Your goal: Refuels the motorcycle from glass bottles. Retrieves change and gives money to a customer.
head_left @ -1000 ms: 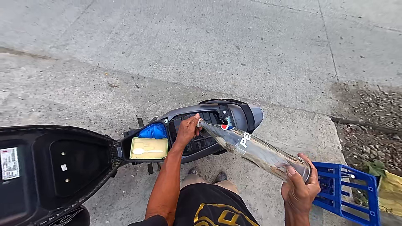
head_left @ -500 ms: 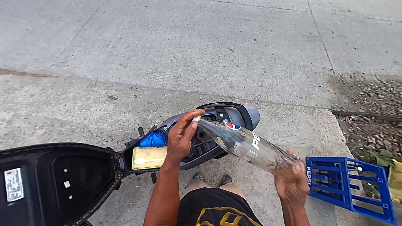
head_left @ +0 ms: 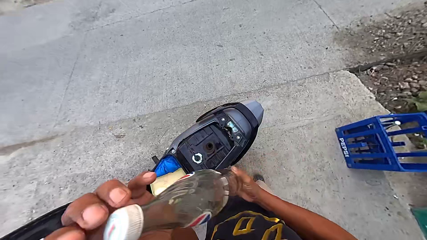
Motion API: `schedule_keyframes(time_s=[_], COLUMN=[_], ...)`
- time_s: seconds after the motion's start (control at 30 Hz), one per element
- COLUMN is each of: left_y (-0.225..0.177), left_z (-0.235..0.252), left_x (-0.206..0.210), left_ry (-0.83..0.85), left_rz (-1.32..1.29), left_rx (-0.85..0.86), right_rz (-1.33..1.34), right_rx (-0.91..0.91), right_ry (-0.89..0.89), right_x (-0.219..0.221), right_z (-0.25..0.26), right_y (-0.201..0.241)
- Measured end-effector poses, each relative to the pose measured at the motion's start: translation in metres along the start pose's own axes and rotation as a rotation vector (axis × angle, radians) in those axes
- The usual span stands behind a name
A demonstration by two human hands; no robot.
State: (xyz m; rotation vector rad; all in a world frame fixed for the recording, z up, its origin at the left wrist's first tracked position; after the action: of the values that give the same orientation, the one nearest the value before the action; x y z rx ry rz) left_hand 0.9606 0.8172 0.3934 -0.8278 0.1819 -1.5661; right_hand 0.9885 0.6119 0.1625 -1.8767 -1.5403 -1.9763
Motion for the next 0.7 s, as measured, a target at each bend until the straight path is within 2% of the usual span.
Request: schedule_keyframes(time_s=[0.1, 0.27, 0.33, 0.47, 0.6, 0.7], left_y=[-0.003, -0.022, -0.027, -0.036, -0.026, -0.020], left_z=[-0.004, -0.015, -0.018, -0.025, -0.026, -0.025], left_x=[-0.011, -0.024, -0.019, -0.016, -0.032, -0.044], left_ry=[-0.090, 0.018, 0.023, 0.161, 0.040, -0.013], left_rz=[0.121, 0.406, 0.410, 0.336, 0.190, 0.266], left_rx=[0.017, -0.012, -0.058, -0.182, -0.176, -0.166], right_rz=[0.031, 0.005, -0.002, -0.008, 0.002, 0.000], right_rx=[0.054, 0.141, 0.179, 0.258, 0.268, 0.247], right_ry=[0.005, 0.030, 0.054, 0.135, 0.149, 0.141], right_x=[0.003, 0.009, 0.010, 0.006, 0.001, 0.001], right_z=[0.011, 0.025, 0.027, 0.032, 0.036, 0.038], right_y=[-0.009, -0.019, -0.023, -0.029, -0.032, -0.034])
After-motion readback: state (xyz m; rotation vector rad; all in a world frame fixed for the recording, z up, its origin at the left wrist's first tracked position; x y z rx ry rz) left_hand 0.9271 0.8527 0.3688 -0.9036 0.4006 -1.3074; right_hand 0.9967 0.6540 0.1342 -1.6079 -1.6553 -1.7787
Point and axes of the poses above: each hand's wrist, its own z-axis towards the middle knuckle, its own x-axis out of the palm, y = z × x, the point moved 2 cm from there along z, towards the middle knuckle, and after that the axes turned 5 degrees about -x, right-handed, at the moved point
